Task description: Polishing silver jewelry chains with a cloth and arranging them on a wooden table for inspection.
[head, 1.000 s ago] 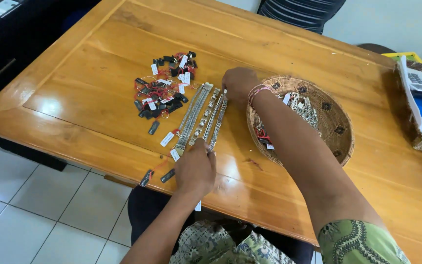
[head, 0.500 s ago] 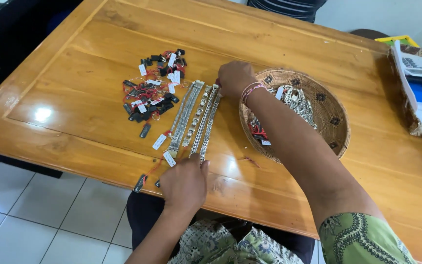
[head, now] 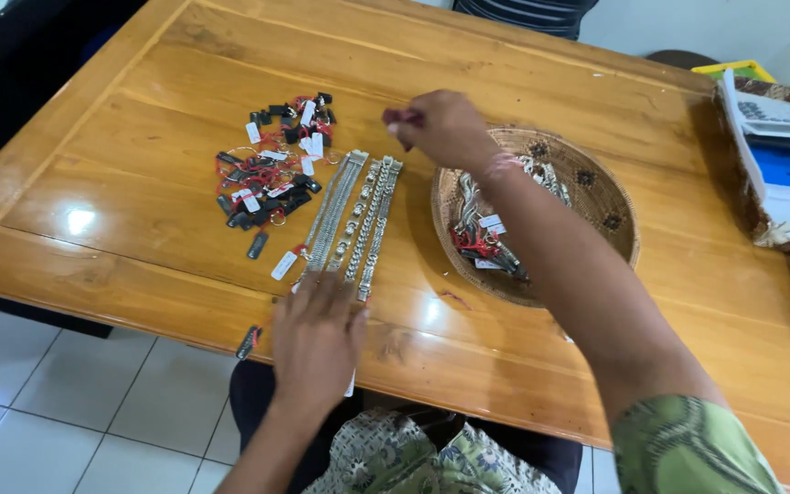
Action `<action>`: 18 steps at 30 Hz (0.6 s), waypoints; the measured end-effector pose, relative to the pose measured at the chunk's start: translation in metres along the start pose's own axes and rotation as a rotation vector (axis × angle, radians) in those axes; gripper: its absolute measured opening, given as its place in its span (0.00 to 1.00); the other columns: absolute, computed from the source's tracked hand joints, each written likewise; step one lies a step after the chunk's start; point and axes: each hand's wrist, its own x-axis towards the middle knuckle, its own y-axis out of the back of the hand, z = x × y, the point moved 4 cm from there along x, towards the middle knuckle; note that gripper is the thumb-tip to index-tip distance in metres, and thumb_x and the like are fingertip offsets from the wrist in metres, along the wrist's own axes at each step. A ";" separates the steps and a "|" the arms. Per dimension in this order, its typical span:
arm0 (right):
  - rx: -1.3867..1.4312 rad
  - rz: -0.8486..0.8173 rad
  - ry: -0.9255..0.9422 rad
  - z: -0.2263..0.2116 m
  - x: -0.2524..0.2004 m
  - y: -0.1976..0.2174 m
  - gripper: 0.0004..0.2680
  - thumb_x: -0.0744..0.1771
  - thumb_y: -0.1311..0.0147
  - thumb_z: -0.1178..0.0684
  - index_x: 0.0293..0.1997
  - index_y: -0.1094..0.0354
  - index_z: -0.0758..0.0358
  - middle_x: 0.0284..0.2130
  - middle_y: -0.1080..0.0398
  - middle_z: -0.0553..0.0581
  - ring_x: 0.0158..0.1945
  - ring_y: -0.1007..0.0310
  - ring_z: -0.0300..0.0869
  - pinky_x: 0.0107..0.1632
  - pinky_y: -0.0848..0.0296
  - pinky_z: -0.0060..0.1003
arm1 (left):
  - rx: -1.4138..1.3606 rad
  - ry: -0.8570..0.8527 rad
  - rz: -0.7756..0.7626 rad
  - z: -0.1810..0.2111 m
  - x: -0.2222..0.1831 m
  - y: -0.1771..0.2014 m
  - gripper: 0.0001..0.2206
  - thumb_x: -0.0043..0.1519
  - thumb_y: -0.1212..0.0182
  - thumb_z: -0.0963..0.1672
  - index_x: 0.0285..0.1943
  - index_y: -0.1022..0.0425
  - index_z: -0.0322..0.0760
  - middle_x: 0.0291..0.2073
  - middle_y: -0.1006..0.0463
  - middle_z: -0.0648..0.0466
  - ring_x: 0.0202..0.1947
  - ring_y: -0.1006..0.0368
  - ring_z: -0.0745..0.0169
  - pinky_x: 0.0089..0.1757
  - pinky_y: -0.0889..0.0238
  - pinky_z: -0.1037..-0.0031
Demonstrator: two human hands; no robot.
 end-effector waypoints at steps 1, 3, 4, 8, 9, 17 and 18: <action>-0.005 0.001 -0.001 0.011 -0.014 0.013 0.09 0.70 0.45 0.42 0.39 0.25 0.54 0.31 0.24 0.48 0.24 0.33 0.31 0.26 0.31 0.24 | -0.004 0.000 0.003 -0.008 0.009 0.004 0.15 0.58 0.35 0.47 0.52 0.21 0.38 0.55 0.21 0.47 0.61 0.31 0.45 0.50 0.42 0.55; 0.260 0.136 0.100 0.030 -0.045 0.041 0.12 0.69 0.47 0.42 0.42 0.22 0.58 0.33 0.22 0.51 0.33 0.26 0.36 0.38 0.30 0.31 | -0.025 0.070 0.169 -0.027 0.024 0.020 0.09 0.64 0.37 0.44 0.43 0.23 0.32 0.25 0.28 0.43 0.26 0.31 0.38 0.27 0.40 0.49; 0.262 0.135 0.105 0.036 -0.068 0.045 0.12 0.69 0.47 0.42 0.42 0.22 0.58 0.33 0.22 0.51 0.33 0.26 0.36 0.38 0.30 0.31 | -0.020 0.072 0.171 -0.046 0.030 0.006 0.09 0.64 0.37 0.44 0.43 0.23 0.32 0.25 0.28 0.43 0.26 0.31 0.38 0.27 0.40 0.49; 0.525 0.252 -0.170 0.099 -0.146 0.056 0.09 0.68 0.47 0.44 0.31 0.27 0.51 0.19 0.35 0.52 0.28 0.34 0.39 0.35 0.33 0.33 | 0.211 0.173 0.104 -0.101 0.052 -0.043 0.12 0.57 0.32 0.50 0.45 0.18 0.45 0.32 0.25 0.55 0.38 0.26 0.50 0.37 0.32 0.63; 0.535 0.285 -0.204 0.119 -0.163 0.054 0.07 0.67 0.46 0.49 0.29 0.29 0.54 0.17 0.38 0.54 0.25 0.37 0.41 0.31 0.36 0.35 | 0.210 0.189 0.028 -0.110 0.056 -0.056 0.10 0.57 0.33 0.51 0.42 0.18 0.48 0.31 0.25 0.58 0.38 0.25 0.52 0.36 0.32 0.64; 0.970 0.538 -0.192 0.255 -0.204 0.011 0.04 0.71 0.47 0.58 0.37 0.34 0.58 0.21 0.34 0.52 0.24 0.30 0.35 0.28 0.27 0.25 | 0.202 0.182 -0.034 -0.094 0.060 -0.036 0.06 0.60 0.37 0.46 0.40 0.17 0.46 0.29 0.22 0.51 0.35 0.22 0.45 0.38 0.27 0.58; 1.009 0.569 -0.160 0.246 -0.211 0.020 0.03 0.71 0.46 0.59 0.39 0.34 0.60 0.24 0.32 0.53 0.27 0.26 0.35 0.31 0.22 0.25 | 0.222 0.194 -0.044 -0.088 0.064 -0.034 0.06 0.61 0.38 0.47 0.39 0.17 0.47 0.28 0.22 0.51 0.34 0.22 0.44 0.38 0.27 0.57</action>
